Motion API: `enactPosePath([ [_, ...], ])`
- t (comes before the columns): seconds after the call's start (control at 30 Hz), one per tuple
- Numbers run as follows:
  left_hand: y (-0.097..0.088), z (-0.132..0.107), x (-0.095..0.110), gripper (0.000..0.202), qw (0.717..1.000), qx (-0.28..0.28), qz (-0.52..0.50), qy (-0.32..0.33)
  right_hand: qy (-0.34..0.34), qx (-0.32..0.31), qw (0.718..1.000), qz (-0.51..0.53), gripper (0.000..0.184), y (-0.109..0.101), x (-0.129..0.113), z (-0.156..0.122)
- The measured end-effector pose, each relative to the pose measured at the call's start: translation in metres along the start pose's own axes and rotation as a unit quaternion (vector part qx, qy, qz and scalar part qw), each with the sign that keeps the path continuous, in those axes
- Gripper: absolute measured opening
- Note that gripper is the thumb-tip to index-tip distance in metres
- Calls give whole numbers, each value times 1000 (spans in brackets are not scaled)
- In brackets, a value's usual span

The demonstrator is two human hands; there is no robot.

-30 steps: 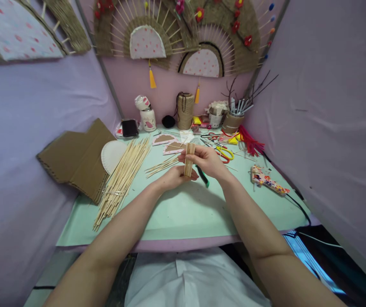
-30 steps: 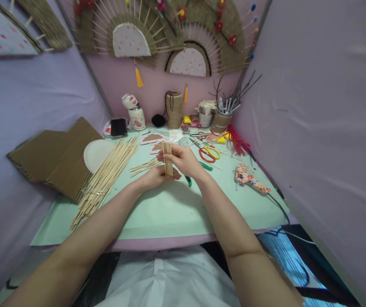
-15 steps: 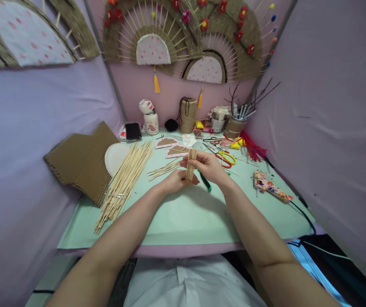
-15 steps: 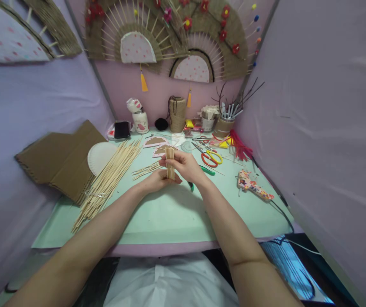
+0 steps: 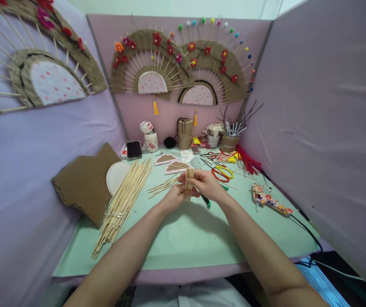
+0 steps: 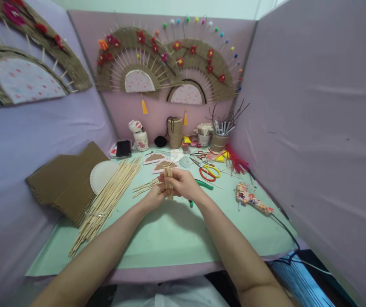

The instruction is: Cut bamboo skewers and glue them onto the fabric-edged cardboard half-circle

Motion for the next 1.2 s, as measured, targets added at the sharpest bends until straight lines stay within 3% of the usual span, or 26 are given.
enactPosePath([
  [0.27, 1, -4, 9, 30, 1000, 12, 5, -18, -1, -33, 999, 0, 22, -6, -15, 4],
  [0.5, 2, 3, 3, 37, 996, 37, -75, -14, -9, -16, 1000, -22, 22, 1, -21, 1],
  [0.73, -4, 8, 21, 28, 998, 55, -20, 18, -29, -7, 999, -46, 21, 2, -31, -2],
  [1.07, 4, 11, 12, 32, 992, 96, -80, 10, 0, 3, 1000, -7, 20, 2, -16, 3],
  [1.2, 3, 10, 12, 34, 993, 80, -81, 2, -6, -2, 1000, -12, 21, 2, -17, 4],
])
Point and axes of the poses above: each hand's wrist, its own z-axis towards the middle knuckle, its own y-axis out of the palm, x = y × z, the point moved 1 cm from there along z, towards the middle knuckle, and after that the axes turned 3 degrees about z, right-handed, at the moved point
